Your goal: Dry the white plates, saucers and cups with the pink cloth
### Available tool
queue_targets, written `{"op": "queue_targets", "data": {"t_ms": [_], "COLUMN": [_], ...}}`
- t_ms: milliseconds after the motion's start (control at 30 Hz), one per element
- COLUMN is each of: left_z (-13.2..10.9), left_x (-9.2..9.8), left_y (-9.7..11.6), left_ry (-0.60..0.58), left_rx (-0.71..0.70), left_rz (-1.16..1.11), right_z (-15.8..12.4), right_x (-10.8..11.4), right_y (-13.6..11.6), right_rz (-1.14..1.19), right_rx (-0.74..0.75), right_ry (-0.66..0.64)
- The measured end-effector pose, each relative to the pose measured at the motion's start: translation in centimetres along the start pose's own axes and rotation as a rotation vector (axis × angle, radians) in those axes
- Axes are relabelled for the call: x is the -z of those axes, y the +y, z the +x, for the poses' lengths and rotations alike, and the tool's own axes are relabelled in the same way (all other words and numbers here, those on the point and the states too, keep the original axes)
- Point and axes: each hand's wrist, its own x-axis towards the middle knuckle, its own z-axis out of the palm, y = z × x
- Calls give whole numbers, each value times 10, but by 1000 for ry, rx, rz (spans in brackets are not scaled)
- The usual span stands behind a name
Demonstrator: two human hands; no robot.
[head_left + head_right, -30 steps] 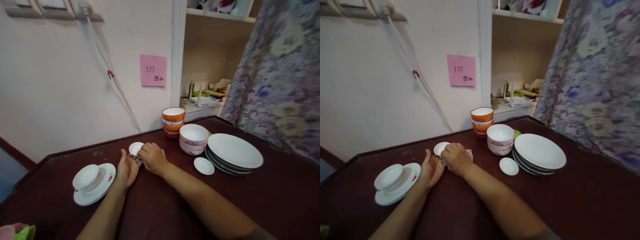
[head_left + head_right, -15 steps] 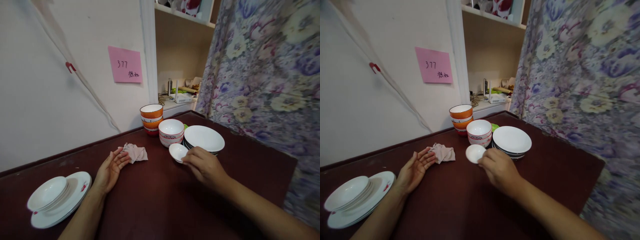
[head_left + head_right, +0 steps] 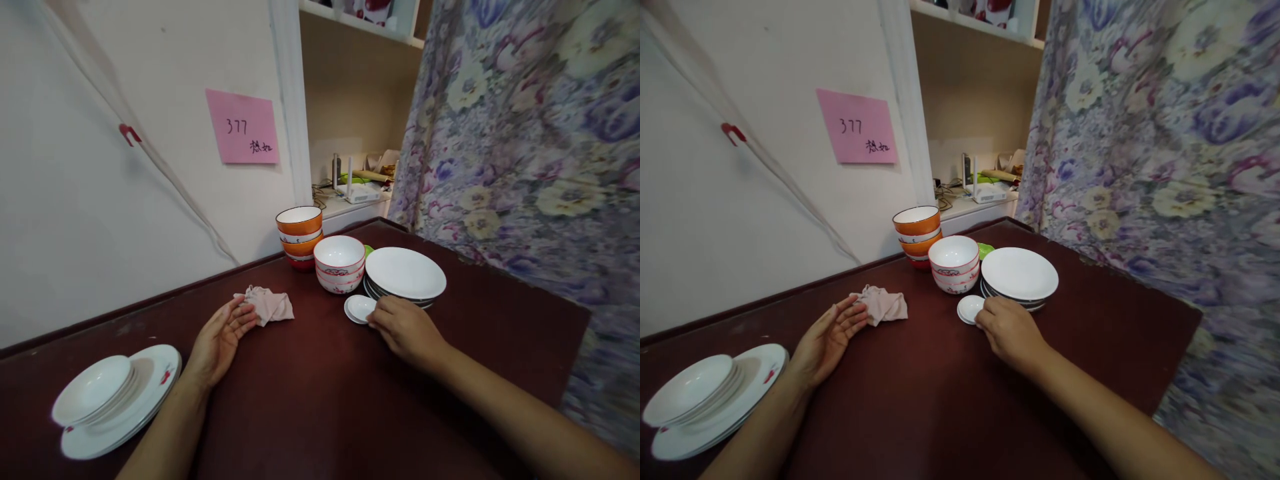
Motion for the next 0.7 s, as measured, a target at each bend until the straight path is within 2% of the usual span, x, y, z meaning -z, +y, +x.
{"op": "queue_targets", "data": {"t_ms": [267, 700], "left_z": [-2, -11], "left_x": [-3, -7], "left_y": [1, -1], "left_ry": [-1, 14], "left_rx": [-11, -37], "left_rz": [0, -26], "right_z": [4, -7], "right_x": [-4, -15], "right_y": [0, 5], "right_rz": [-36, -20], "right_rx": [22, 91], "right_ry": [-72, -42]}}
